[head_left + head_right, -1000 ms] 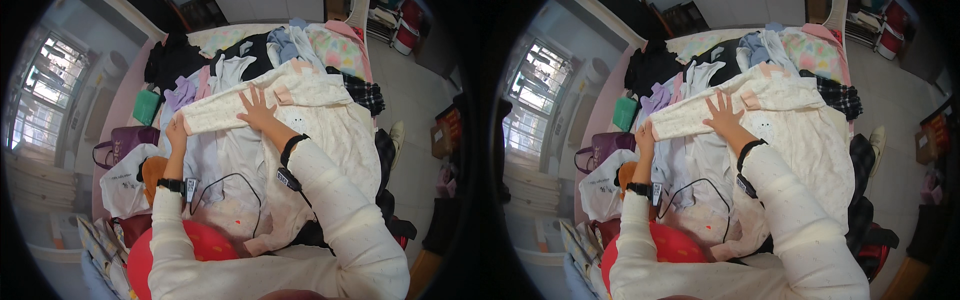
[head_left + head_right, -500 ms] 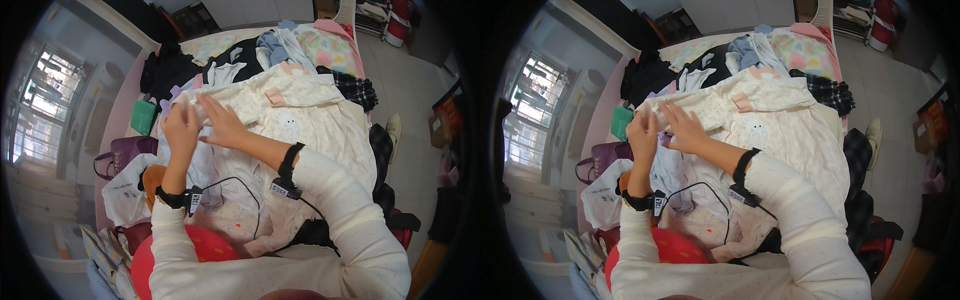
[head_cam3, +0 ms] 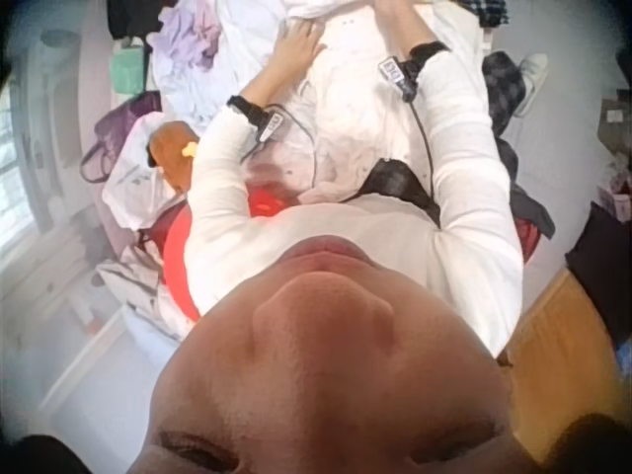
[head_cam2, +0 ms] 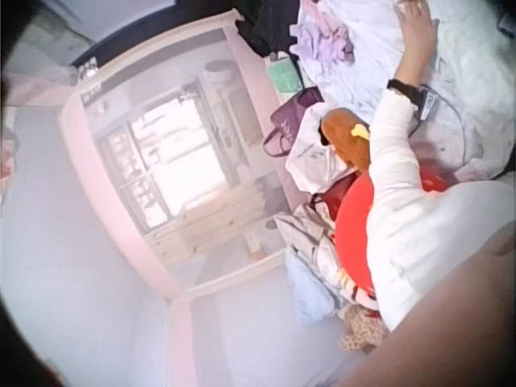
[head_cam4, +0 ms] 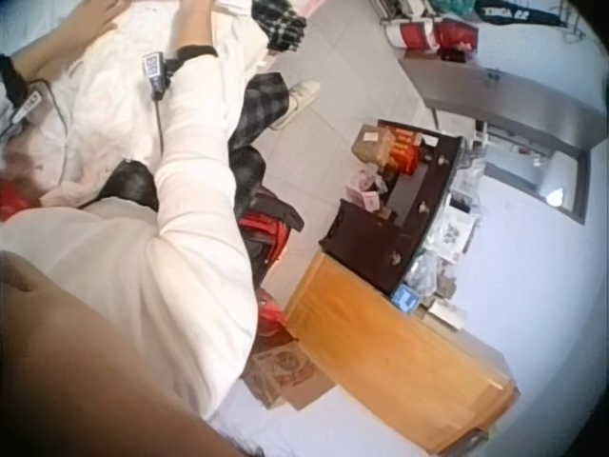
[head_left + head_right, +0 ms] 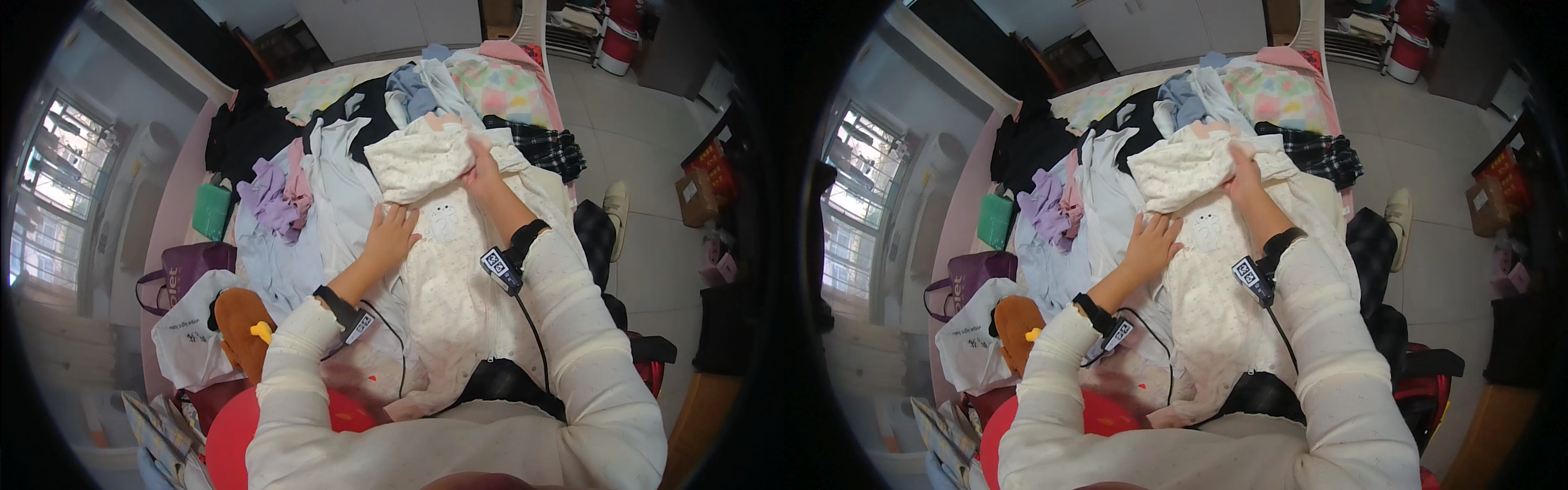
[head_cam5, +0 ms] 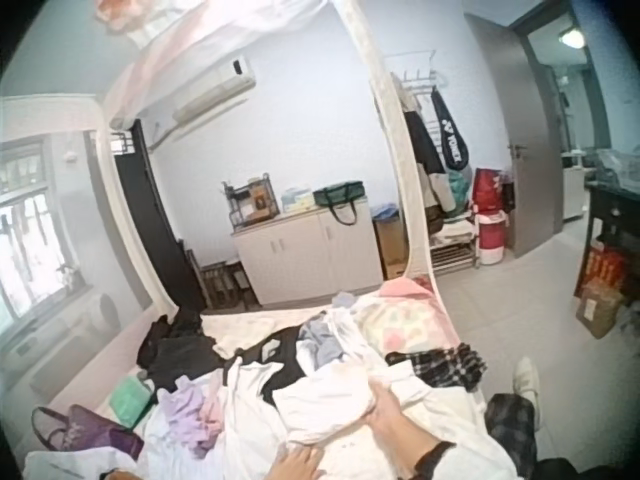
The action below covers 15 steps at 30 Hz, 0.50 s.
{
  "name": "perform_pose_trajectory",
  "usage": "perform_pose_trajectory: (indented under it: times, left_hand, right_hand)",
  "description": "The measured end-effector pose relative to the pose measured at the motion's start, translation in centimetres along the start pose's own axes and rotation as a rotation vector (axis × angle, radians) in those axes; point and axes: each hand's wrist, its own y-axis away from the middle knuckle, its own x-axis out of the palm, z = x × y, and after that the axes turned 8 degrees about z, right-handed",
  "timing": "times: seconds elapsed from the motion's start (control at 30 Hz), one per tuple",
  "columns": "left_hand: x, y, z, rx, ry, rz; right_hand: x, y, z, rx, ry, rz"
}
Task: The person folds multiple garments one by one on a bed, including a white patterned top, a purple shirt, a pink top, and several white and light blue shirts. Each item is smoothed, folded, and stacked on the bed.
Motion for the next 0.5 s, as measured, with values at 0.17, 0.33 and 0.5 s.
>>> perform_pose_trajectory:
  times: [0.17, 0.33, 0.5]
  left_hand:
    - [1.4, 0.8, -2.0, -0.182, -0.191, -0.062]
    - [-0.3, -0.1, -2.5, -0.206, -0.141, 0.027]
    - [-2.9, -3.4, 0.9, -0.04, 0.372, -0.189]
  right_hand:
    - [-2.3, -2.0, 2.0, -0.183, 0.279, 0.171]
    - [-4.5, -1.8, 4.1, -0.01, 0.754, -0.332]
    - [-4.1, -0.5, 3.6, -0.781, 1.919, -0.143]
